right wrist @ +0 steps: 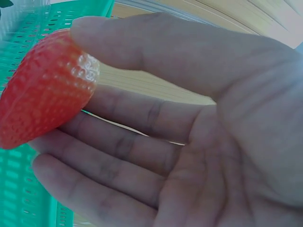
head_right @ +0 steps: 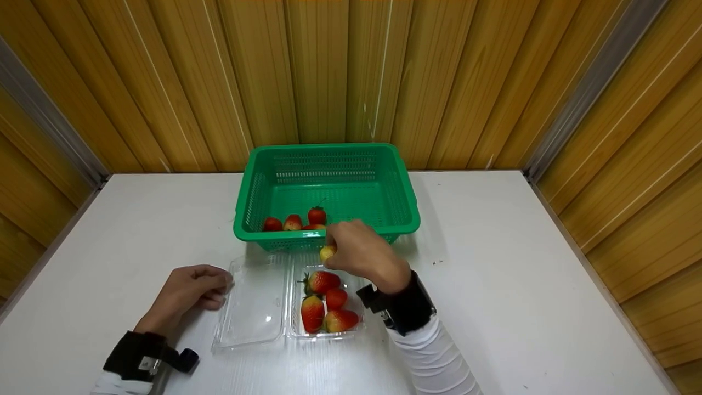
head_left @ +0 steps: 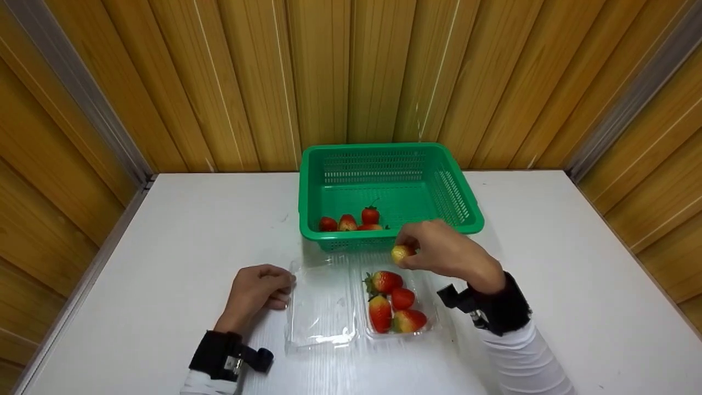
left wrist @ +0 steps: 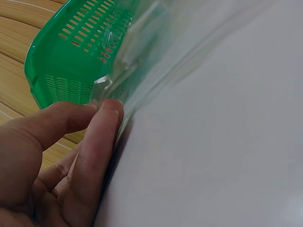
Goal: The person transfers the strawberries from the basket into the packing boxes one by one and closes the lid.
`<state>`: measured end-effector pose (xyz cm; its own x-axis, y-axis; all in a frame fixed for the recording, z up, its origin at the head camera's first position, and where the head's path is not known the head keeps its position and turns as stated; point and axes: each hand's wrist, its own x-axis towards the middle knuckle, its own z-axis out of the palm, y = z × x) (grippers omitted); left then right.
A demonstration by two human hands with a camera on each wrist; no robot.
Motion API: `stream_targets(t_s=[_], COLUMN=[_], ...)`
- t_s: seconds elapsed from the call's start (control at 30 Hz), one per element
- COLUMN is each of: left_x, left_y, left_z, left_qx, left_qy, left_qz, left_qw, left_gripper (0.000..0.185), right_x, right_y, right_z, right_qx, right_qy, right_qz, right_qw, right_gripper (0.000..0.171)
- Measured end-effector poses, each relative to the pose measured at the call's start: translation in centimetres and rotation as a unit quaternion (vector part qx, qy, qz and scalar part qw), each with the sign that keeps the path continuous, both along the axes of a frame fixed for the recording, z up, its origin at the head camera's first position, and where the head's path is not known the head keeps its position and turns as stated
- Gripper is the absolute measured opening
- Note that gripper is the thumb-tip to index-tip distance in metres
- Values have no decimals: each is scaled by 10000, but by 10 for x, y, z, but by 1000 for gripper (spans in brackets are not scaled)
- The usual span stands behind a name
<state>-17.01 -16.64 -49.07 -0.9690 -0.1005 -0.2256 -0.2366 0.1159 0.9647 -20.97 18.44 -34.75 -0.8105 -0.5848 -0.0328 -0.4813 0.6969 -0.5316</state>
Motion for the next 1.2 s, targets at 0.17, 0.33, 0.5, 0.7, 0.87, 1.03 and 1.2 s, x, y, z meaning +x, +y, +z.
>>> stream_targets(t_s=[0.17, 0.33, 0.5, 0.7, 0.87, 1.03, 1.2], left_x=[0, 0, 0, 0, 1, 0, 0], left_y=[0, 1, 1, 0, 0, 0, 0], left_z=[0, 0, 0, 1, 0, 0, 1], left_qx=[1, -11, -26, 16, 15, 25, 72], left_qy=[-11, 5, -22, -33, -66, -74, -59], left_qz=[15, 5, 10, 36, 62, 41, 24], left_qw=[10000, 10000, 10000, 10000, 10000, 10000, 10000], left_gripper=[17, 17, 16, 16, 17, 17, 18], right_x=[0, 1, 0, 0, -1, -2, -2], right_y=[-2, -4, -5, -5, -8, -12, -14], right_z=[-2, -5, -10, -17, -23, -25, -27], right_qx=[127, 382, 529, 597, 683, 782, 951], right_qy=[49, 59, 91, -70, -178, -259, -159], right_qz=[22, 17, 138, 66, -74, -166, -221], right_qw=[9999, 9993, 9985, 9982, 9975, 9965, 9951], right_gripper=[12, 10, 7, 12, 18, 25, 31])
